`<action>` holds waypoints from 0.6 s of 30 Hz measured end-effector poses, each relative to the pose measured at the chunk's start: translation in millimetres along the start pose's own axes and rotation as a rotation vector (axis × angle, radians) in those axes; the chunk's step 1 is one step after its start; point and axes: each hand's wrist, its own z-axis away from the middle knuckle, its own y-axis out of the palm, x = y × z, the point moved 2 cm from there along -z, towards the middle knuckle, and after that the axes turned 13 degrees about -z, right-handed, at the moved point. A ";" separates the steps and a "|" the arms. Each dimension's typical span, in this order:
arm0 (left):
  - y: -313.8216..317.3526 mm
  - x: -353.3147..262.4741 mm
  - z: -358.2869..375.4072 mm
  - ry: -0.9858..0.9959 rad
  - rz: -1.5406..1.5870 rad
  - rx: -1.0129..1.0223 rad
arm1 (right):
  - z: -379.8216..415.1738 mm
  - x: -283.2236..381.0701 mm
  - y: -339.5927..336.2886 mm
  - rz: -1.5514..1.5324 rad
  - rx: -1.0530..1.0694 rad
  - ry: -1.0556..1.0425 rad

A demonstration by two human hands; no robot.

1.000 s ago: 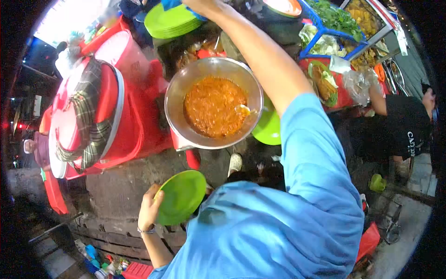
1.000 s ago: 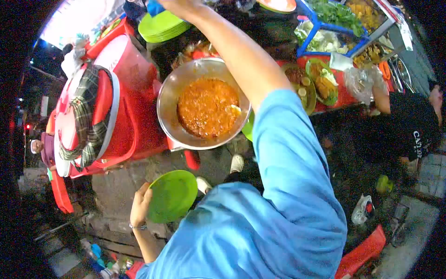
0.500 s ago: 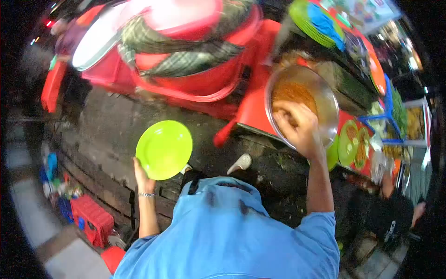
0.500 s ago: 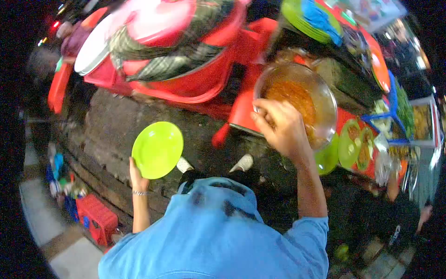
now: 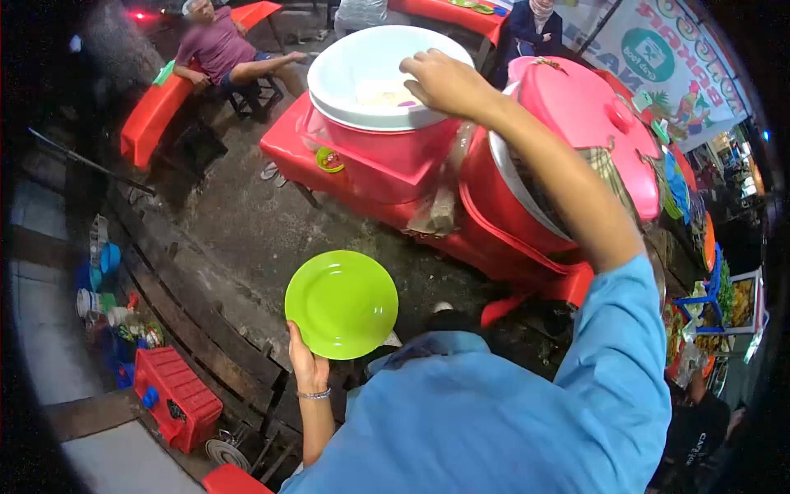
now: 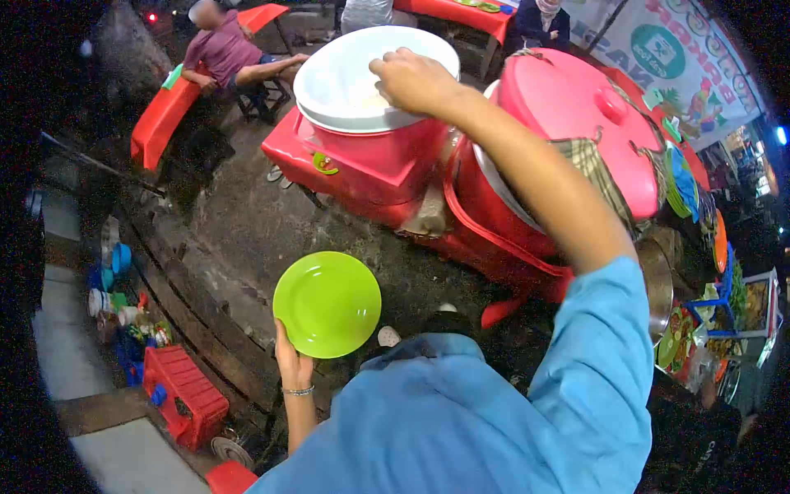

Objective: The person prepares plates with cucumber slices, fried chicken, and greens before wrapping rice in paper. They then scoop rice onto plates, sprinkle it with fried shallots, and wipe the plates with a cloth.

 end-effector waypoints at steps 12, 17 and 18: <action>38.2 -127.7 -115.8 0.180 0.362 -0.063 | -106.7 -117.3 214.4 0.044 1.174 0.252; 74.3 -176.8 -186.6 0.754 -0.651 -0.211 | -94.4 -116.0 239.0 0.046 1.035 0.099; 82.3 -188.7 -206.2 0.818 -0.745 -0.221 | -94.8 -114.8 235.2 0.072 1.082 0.127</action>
